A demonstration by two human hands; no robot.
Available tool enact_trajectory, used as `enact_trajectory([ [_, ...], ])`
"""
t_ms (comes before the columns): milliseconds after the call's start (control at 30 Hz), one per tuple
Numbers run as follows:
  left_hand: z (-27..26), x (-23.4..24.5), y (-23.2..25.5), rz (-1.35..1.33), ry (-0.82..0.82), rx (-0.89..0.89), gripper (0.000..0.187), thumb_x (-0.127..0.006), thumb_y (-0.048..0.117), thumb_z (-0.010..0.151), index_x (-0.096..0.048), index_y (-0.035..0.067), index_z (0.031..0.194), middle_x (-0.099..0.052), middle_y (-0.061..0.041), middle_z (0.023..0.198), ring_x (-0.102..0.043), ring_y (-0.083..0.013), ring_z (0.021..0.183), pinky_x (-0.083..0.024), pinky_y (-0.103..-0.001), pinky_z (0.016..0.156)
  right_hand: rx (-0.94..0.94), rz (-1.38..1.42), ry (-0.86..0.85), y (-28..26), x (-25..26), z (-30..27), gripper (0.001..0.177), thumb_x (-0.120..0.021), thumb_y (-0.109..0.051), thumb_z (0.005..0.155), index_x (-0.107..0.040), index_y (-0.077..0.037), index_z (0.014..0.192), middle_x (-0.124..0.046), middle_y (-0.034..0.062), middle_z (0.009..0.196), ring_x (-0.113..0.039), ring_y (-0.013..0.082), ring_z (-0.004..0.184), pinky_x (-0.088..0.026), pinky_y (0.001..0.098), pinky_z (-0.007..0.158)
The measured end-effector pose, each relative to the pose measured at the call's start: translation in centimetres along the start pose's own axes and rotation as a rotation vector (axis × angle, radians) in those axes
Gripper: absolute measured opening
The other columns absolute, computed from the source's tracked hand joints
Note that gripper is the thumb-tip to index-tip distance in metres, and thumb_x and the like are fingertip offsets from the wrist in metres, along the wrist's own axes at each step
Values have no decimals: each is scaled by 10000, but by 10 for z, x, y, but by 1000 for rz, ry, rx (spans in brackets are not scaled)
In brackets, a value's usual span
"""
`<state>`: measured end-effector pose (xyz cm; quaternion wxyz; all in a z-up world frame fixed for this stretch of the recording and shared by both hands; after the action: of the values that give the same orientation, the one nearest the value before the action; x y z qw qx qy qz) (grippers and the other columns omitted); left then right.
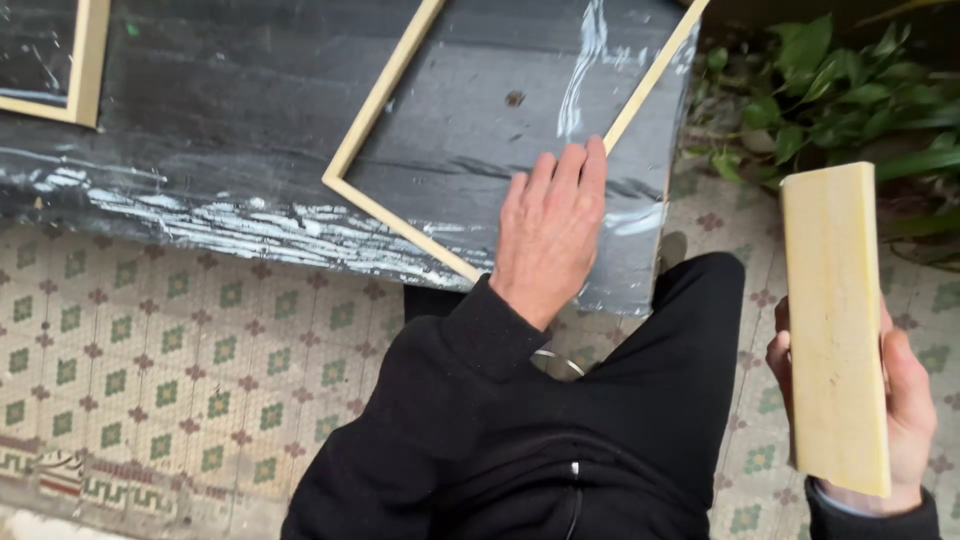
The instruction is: Sanding the edges and corners of a small wooden frame using a sanding block.
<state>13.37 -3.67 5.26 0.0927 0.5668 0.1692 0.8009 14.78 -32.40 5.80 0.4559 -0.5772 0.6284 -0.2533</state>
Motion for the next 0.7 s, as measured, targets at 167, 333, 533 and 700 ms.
enact_trajectory([
  [167, -22, 31, -17, -55, -109, -35, 453, -606, -11, 892, -588, 6, 1344, -562, -100, 1029, -563, -275, 947, -446, -408, 768, 19, 65, -69, 2, 29, 1, 740, -543, -358, 1027, -303, -88, 1673, -439, 104, 1576, -487, 230, 1374, -418, 417, 1122],
  [333, -67, 63, -77, 36, -118, 35, 352, -638, -37, 859, -653, 74, 1192, -616, -93, 1091, -596, -294, 1065, -470, -432, 921, 49, -147, -168, 5, 23, 4, 743, -642, -126, 955, -421, -12, 1655, -534, 236, 1539, -589, 333, 1294, -491, 446, 1063],
  [533, -74, 72, -59, -29, -25, 5, 346, -690, -16, 813, -678, 42, 1154, -645, -119, 1155, -603, -325, 1132, -453, -496, 1066, 329, -565, -278, -6, -44, 3, 551, -716, -46, 877, -570, 27, 1403, -486, 195, 1618, -511, 275, 1480, -467, 397, 1180],
  [700, -73, 38, -19, -213, 17, -96, 311, -747, 44, 868, -694, 55, 1174, -663, -87, 1178, -628, -279, 1157, -447, -494, 1136, 511, -914, -412, -5, -86, 12, 534, -775, -81, 851, -635, -47, 1366, -545, 171, 1562, -570, 283, 1419, -503, 390, 1144],
])
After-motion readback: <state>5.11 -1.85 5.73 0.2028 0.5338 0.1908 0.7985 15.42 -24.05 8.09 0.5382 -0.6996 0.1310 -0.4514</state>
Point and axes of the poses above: each hand's wrist, its own z-axis towards the middle knuckle, its own x-axis out of the back of the hand, y = z × x, the point moved 3 cm from there along z, towards the middle knuckle
